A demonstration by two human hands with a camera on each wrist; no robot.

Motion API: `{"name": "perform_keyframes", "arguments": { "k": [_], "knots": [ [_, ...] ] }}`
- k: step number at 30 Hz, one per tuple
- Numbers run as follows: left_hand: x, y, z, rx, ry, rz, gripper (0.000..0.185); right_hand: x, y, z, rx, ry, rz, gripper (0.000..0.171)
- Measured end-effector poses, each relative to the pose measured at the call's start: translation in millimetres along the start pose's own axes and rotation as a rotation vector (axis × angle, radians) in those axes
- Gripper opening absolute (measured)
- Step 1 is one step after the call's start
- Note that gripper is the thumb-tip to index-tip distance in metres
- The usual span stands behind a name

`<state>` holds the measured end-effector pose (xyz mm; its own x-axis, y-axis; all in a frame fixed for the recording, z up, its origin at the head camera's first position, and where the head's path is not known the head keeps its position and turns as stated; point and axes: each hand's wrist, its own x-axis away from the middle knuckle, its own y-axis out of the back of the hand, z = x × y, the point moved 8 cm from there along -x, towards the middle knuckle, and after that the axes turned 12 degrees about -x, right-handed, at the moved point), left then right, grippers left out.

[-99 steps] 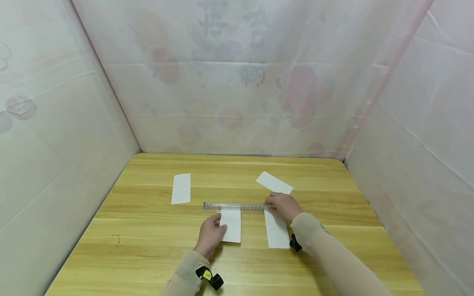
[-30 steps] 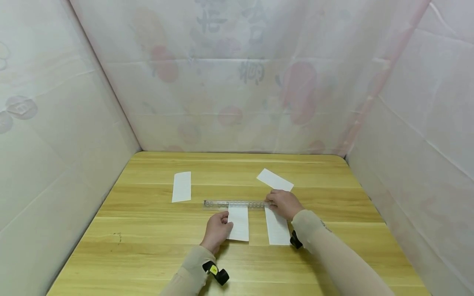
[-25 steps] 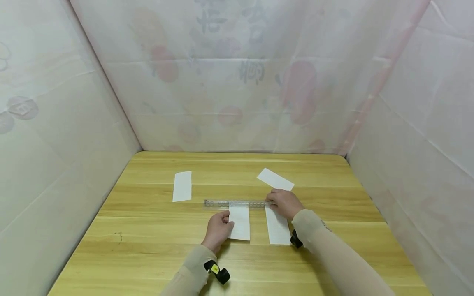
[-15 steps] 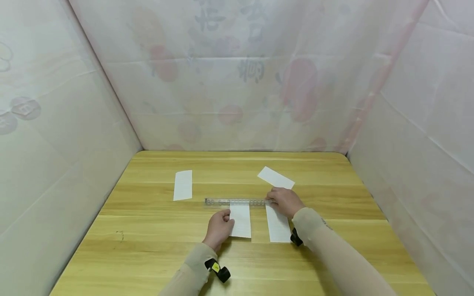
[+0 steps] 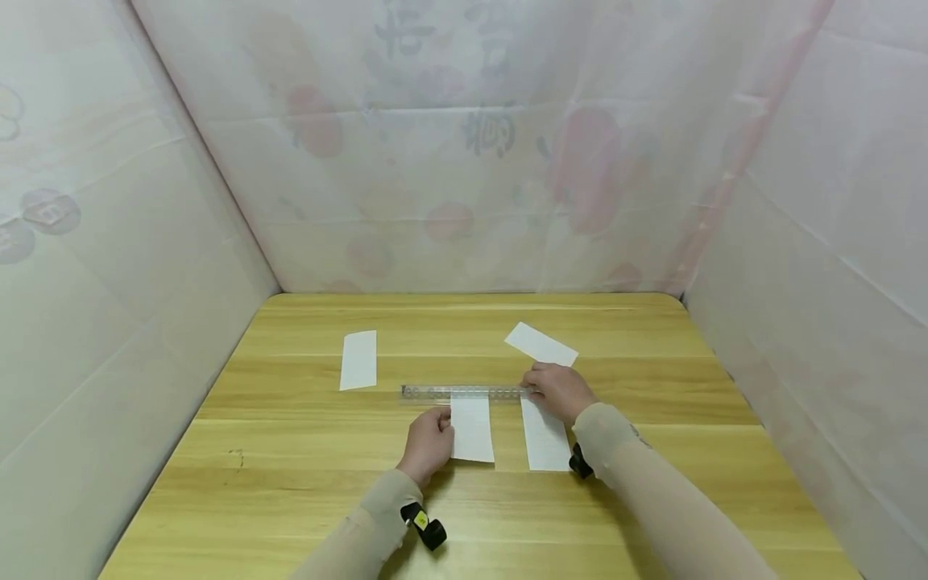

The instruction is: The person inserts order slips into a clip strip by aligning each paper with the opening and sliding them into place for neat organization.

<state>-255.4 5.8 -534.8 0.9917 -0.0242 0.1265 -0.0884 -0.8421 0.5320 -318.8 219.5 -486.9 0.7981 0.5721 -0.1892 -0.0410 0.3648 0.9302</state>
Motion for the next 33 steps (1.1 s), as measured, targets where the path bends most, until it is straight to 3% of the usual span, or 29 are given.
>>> {"name": "perform_keyframes", "arguments": {
  "k": [14,25,33],
  "knots": [
    [-1.6,-5.4,0.6,-0.021,-0.027,0.032,0.035,4.5,0.7,-2.4,-0.014,0.002,-0.027,0.02],
    [0.0,-10.8,5.7,0.003,0.002,0.067,0.037,7.0,-1.3,-2.6,-0.04,-0.015,-0.001,0.019],
    [-3.1,-7.4,0.0,-0.03,-0.033,0.064,0.039,4.8,2.5,-2.1,-0.03,0.0,-0.025,0.02]
  ]
}}
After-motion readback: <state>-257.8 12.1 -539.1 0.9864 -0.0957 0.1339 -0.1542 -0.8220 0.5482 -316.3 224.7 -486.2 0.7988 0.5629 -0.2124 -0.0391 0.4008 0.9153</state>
